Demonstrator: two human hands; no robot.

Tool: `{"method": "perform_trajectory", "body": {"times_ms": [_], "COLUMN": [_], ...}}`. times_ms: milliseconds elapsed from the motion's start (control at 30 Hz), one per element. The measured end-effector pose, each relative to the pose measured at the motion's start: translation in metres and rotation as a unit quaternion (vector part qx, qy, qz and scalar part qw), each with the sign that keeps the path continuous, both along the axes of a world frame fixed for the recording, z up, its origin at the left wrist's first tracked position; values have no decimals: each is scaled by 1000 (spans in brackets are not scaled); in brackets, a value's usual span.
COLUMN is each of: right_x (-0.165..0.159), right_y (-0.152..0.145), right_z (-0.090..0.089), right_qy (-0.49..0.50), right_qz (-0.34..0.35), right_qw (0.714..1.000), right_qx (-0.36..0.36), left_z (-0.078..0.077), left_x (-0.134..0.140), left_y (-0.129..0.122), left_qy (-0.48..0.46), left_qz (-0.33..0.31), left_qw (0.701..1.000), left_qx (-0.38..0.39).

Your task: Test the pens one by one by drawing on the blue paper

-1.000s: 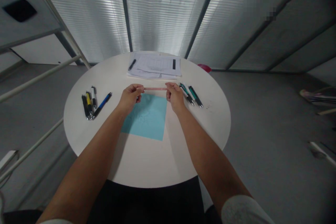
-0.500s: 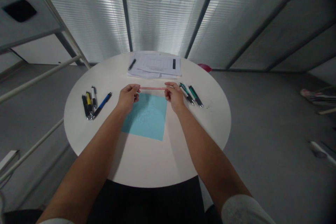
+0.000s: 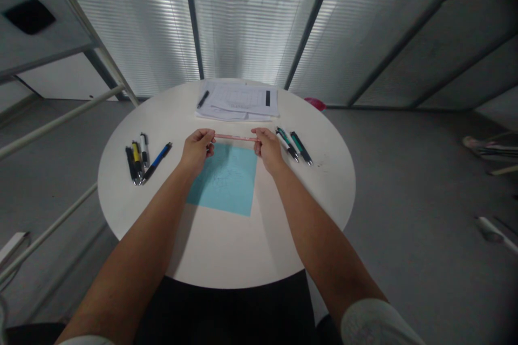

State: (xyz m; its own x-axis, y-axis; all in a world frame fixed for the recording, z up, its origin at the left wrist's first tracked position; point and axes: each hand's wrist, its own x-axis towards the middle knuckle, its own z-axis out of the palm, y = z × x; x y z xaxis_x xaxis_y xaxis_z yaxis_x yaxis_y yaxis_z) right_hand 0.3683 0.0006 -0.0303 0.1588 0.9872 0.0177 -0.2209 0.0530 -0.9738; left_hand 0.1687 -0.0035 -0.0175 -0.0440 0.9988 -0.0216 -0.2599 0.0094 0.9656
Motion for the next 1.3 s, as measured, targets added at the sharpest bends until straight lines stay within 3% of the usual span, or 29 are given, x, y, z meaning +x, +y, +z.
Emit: {"method": "perform_trajectory", "body": {"times_ms": [867, 1300], "right_x": [1, 1], "right_y": [1, -2], "right_z": [-1, -2], "right_qy": [-18, -76], "right_qz": [-32, 9], "right_qw": [999, 997], "right_qx": [-6, 25], "left_z": [1, -1], "left_x": [0, -2], "left_y": [0, 1], "left_qy": [12, 20], "left_qz": [14, 19], "left_qw": [1000, 1000], "left_qx": [-9, 7]}}
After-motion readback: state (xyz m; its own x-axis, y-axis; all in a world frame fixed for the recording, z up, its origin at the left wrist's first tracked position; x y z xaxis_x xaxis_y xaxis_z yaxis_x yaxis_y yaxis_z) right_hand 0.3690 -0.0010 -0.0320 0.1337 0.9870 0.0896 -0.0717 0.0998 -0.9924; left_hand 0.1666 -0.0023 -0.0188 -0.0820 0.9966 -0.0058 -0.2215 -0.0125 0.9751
